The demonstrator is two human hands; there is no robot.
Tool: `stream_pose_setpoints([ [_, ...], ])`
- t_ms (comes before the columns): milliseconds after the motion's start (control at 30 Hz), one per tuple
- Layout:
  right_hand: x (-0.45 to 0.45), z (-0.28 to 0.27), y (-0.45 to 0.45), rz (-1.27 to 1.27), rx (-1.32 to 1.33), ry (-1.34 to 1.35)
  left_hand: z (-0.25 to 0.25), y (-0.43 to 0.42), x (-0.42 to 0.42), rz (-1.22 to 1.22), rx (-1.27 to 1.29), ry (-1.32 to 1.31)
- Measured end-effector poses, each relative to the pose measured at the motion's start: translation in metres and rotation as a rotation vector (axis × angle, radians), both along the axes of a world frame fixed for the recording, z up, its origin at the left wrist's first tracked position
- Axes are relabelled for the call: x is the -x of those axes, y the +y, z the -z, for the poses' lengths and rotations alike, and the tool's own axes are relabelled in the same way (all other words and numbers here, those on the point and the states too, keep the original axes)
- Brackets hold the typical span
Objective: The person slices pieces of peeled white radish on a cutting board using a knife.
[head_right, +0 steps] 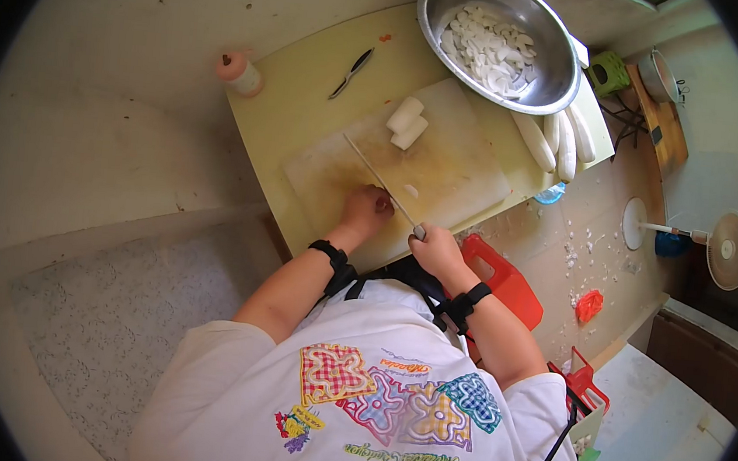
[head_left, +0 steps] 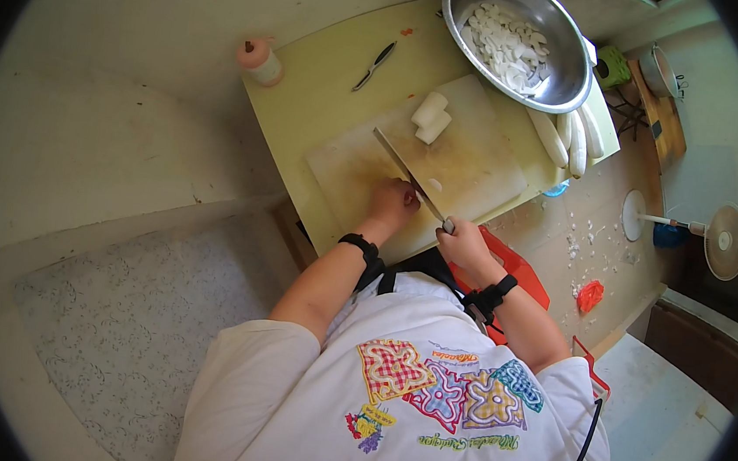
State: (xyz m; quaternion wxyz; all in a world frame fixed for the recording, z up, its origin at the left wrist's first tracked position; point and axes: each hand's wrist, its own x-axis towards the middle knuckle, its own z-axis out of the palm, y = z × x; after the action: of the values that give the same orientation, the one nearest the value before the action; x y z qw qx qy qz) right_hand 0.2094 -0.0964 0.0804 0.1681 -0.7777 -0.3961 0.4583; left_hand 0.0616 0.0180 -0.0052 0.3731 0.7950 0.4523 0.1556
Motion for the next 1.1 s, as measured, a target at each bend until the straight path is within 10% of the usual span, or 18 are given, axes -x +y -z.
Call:
stream_pose_setpoints([
  [1100, -0.001, -0.002, 0.017, -0.002, 0.128, 0.049, 0.005, 0.001, 0.004, -0.02, 0.04, -0.144],
])
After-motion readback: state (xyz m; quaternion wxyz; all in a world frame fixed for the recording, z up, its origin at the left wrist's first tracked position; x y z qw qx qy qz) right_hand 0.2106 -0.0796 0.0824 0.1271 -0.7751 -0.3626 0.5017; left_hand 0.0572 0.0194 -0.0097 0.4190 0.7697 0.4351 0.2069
